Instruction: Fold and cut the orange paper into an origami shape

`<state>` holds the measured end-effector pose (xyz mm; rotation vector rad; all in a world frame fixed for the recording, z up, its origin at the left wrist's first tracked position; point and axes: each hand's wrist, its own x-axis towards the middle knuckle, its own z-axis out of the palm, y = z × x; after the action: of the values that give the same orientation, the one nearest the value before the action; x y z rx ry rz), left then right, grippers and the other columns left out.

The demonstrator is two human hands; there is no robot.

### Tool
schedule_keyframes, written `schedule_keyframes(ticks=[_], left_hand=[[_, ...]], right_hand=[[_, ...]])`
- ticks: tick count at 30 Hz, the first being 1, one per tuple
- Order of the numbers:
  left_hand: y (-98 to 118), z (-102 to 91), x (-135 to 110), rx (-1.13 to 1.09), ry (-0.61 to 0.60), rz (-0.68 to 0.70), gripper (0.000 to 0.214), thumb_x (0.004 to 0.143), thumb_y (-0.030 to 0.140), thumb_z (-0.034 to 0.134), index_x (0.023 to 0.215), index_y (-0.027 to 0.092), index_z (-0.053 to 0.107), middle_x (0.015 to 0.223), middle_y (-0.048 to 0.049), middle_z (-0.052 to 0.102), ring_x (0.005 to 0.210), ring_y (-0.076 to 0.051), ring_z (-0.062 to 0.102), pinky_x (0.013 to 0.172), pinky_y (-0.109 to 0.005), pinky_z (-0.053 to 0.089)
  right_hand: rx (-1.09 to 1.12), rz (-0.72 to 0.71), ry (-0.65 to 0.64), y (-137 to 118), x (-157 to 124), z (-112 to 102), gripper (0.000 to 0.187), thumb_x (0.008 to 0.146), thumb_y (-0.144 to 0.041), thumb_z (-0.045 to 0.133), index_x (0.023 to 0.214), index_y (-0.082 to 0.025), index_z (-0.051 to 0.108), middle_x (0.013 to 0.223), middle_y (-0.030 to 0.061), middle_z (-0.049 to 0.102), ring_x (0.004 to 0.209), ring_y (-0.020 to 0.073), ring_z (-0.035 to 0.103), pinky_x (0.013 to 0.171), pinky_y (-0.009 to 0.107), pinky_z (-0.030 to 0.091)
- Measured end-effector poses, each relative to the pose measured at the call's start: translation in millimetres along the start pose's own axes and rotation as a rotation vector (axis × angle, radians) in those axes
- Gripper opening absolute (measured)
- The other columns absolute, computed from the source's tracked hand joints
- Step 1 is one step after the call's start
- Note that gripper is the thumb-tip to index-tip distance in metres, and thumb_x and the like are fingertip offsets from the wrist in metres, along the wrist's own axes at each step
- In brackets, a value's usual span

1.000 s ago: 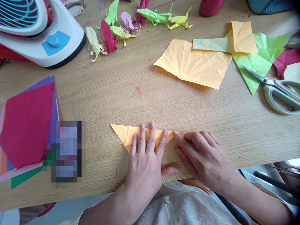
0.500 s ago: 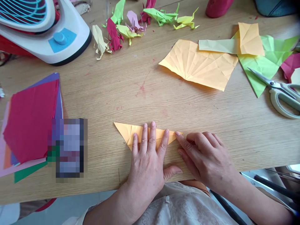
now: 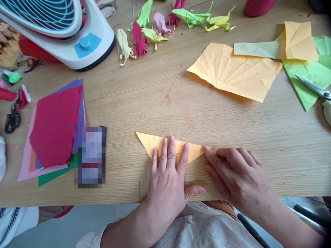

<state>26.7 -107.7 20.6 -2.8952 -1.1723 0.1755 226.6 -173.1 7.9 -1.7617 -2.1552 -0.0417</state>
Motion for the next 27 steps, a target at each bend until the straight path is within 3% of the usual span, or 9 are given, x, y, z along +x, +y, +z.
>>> schedule_keyframes(ticks=[10, 16, 27], left_hand=[[-9, 2.6, -1, -0.003, 0.024, 0.046, 0.108, 0.086, 0.086, 0.033, 0.163, 0.011, 0.023, 0.168, -0.0252, 0.021, 0.154, -0.044, 0.026, 0.119, -0.063, 0.027], [-16, 1.7, -7, -0.001, 0.032, 0.098, 0.101, 0.087, 0.085, 0.031, 0.164, 0.019, 0.022, 0.171, -0.0158, 0.021, 0.153, -0.044, 0.020, 0.117, -0.068, 0.022], [-36, -0.8, -6, -0.051, -0.017, 0.171, 0.095, 0.089, 0.081, 0.031, 0.164, 0.024, 0.019, 0.171, -0.0113, 0.022, 0.153, -0.041, 0.021, 0.117, -0.062, 0.022]], right_hand=[[-0.031, 0.003, 0.031, 0, 2, 0, 0.036, 0.101, -0.022, 0.053, 0.132, -0.007, 0.063, 0.095, 0.0113, 0.064, 0.079, 0.0224, 0.054, 0.068, 0.038, 0.042], [-0.026, -0.002, 0.026, 1, 0, 2, 0.036, 0.101, -0.022, 0.053, 0.134, -0.009, 0.061, 0.096, 0.0115, 0.065, 0.080, 0.0223, 0.055, 0.069, 0.037, 0.042], [-0.024, -0.023, 0.034, 1, 0, 2, 0.037, 0.101, -0.022, 0.054, 0.134, -0.007, 0.061, 0.095, 0.0119, 0.063, 0.078, 0.0213, 0.054, 0.069, 0.036, 0.042]])
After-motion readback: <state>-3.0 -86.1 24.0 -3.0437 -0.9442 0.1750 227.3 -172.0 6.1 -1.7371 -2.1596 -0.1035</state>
